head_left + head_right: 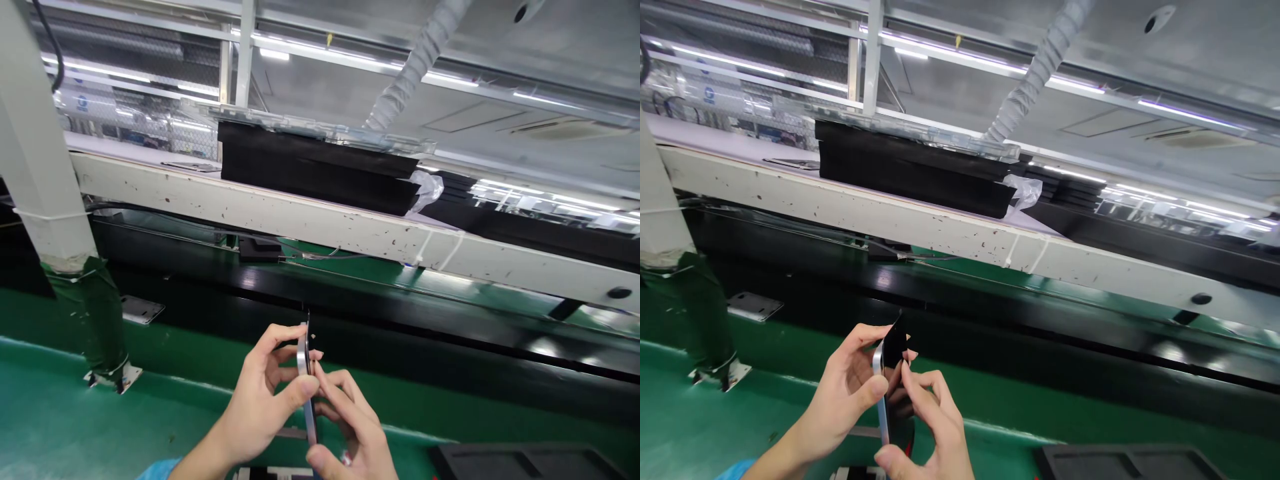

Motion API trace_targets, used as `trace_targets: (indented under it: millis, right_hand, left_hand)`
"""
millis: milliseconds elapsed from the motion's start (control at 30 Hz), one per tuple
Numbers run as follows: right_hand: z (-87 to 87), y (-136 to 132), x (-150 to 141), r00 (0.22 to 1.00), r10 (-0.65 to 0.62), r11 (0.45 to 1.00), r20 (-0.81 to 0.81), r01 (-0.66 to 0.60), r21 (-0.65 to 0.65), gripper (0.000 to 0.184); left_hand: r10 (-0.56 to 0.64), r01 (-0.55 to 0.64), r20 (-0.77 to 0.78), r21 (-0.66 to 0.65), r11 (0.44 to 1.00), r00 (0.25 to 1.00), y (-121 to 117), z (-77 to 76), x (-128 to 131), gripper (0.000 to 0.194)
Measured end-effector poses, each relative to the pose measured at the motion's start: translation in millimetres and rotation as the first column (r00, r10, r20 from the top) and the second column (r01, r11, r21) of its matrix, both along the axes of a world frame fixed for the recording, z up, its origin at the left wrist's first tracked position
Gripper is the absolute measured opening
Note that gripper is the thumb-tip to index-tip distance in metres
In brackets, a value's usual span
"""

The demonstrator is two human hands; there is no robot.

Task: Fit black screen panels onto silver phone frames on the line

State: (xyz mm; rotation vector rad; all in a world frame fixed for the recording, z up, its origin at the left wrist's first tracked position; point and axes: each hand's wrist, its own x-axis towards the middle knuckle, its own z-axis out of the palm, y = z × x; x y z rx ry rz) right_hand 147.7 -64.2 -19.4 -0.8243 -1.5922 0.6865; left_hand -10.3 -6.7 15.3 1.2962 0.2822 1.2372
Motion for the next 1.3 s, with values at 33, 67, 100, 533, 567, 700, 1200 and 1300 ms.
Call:
trace_targets:
  millis: [33, 67, 100, 533, 567, 700, 1200, 1300]
  right_hand:
    - [-0.2, -0.6, -0.3, 1.000, -0.003, 1.000, -0.005, 0.003, -0.009, 0.060]
    - [-0.7, -1.2, -0.6, 1.000, -0.008, 1.000, -0.014, 0.008, -0.019, 0.059]
    - [-1.3, -1.8, -0.7, 1.000, -0.013, 1.000, -0.022, 0.012, -0.028, 0.059]
    - [-9.4, -0.3, 3.9, 1.000, 0.015, 1.000, 0.017, -0.015, -0.010, 0.057]
    - [-9.3, -0.3, 3.5, 1.000, 0.012, 1.000, 0.017, -0.012, -0.010, 0.056]
    - [-8.9, 0.2, 2.4, 1.000, 0.015, 1.000, 0.006, -0.015, -0.012, 0.054]
    - [-10.9, 1.6, 1.7, 1.000, 0.001, 1.000, -0.027, -0.001, 0.008, 0.054]
    - [-10.5, 1.3, 1.1, 1.000, 0.003, 1.000, -0.016, -0.002, 0.009, 0.055]
  left_hand:
    - [0.008, -0.008, -0.001, 0.004, 1.000, 1.000, -0.5, 0.0, 0.2, 0.042]
    - [0.017, -0.017, -0.001, 0.008, 1.000, 1.000, -1.0, -0.1, 0.4, 0.042]
    - [0.023, -0.023, -0.002, 0.010, 1.000, 1.000, -1.5, 0.0, 0.5, 0.042]
    - [0.035, -0.035, 0.007, 0.008, 0.999, 0.999, -3.3, 1.7, 1.1, 0.040]
    - [0.034, -0.034, 0.004, 0.005, 0.999, 0.999, -3.5, 1.5, 1.1, 0.041]
    - [0.041, -0.041, -0.029, -0.006, 0.999, 0.999, -3.1, 1.8, 1.3, 0.044]
    - [0.041, -0.043, -0.088, -0.022, 0.999, 0.995, -2.6, 4.7, 0.8, 0.062]
    - [0.031, -0.034, -0.111, -0.028, 0.999, 0.993, -2.6, 4.2, -0.5, 0.063]
